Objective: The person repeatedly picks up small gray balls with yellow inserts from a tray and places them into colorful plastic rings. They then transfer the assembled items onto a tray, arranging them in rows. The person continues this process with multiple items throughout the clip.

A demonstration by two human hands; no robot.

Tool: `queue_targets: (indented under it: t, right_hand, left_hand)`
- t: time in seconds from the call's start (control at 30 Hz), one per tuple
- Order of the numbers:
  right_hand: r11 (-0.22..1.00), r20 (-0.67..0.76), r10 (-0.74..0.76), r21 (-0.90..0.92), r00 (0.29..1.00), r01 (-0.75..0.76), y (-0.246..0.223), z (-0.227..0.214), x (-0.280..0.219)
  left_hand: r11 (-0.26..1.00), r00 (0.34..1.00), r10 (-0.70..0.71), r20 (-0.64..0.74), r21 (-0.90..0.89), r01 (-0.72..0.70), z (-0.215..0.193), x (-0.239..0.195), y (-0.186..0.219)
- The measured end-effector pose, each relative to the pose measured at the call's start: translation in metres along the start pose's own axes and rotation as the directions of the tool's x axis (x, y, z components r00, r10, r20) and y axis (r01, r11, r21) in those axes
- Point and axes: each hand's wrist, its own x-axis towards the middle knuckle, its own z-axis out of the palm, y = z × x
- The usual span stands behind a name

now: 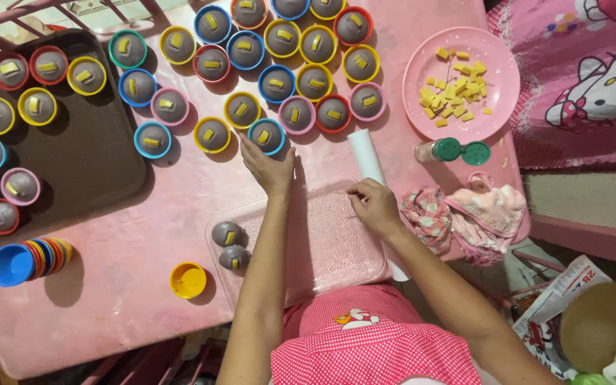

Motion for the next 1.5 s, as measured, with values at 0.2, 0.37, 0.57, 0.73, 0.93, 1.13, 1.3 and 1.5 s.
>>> queue_targets:
  t: [0.2,0.37,0.57,0.73,0.93,1.13,1.3,1.5]
  right_hand:
    - [1.0,0.018,0.009,-0.01,1.0,-0.009,-0.004,-0.004,-0.001]
    - [1.0,0.013,0.02,-0.024,1.0,-0.02,-0.01,-0.004,-0.007]
    - [0.999,0.01,0.027,-0.041,1.0,-0.027,-0.015,-0.002,-0.016]
    - [0.999,-0.007,0.029,-0.037,1.0,-0.029,-0.014,0.002,-0.022]
    - [1.0,-0.029,0.005,-0.016,1.0,-0.006,-0.018,0.018,-0.031]
    - [0.997,-0.003,-0.007,0.076,1.0,0.007,-0.031,0.037,-0.053]
    - [0.995,0.062,0.024,0.094,0.998,-0.03,-0.04,0.051,-0.079]
    - [0.997,0.084,0.039,0.06,0.996,-0.044,-0.043,0.074,-0.1]
  left_hand:
    - [0.999,0.998,0.032,-0.045,0.038,-0.03,-0.006,0.009,0.002]
    - [0.997,0.998,0.062,0.005,0.052,-0.062,-0.004,0.008,-0.006]
    - [0.999,0.999,0.044,-0.013,0.027,-0.044,0.002,0.003,-0.02]
    - [0.999,1.0,0.011,0.008,-0.04,-0.01,-0.018,-0.023,-0.017]
    - [0.959,0.985,0.173,-0.002,-0.229,-0.169,-0.07,-0.069,-0.002]
    - [0.886,0.934,0.347,0.087,-0.356,-0.296,-0.132,-0.121,-0.011]
    - [0.869,0.898,0.411,0.159,-0.365,-0.333,-0.179,-0.146,-0.037]
    - [0.852,0.883,0.421,0.209,-0.424,-0.307,-0.222,-0.149,-0.062]
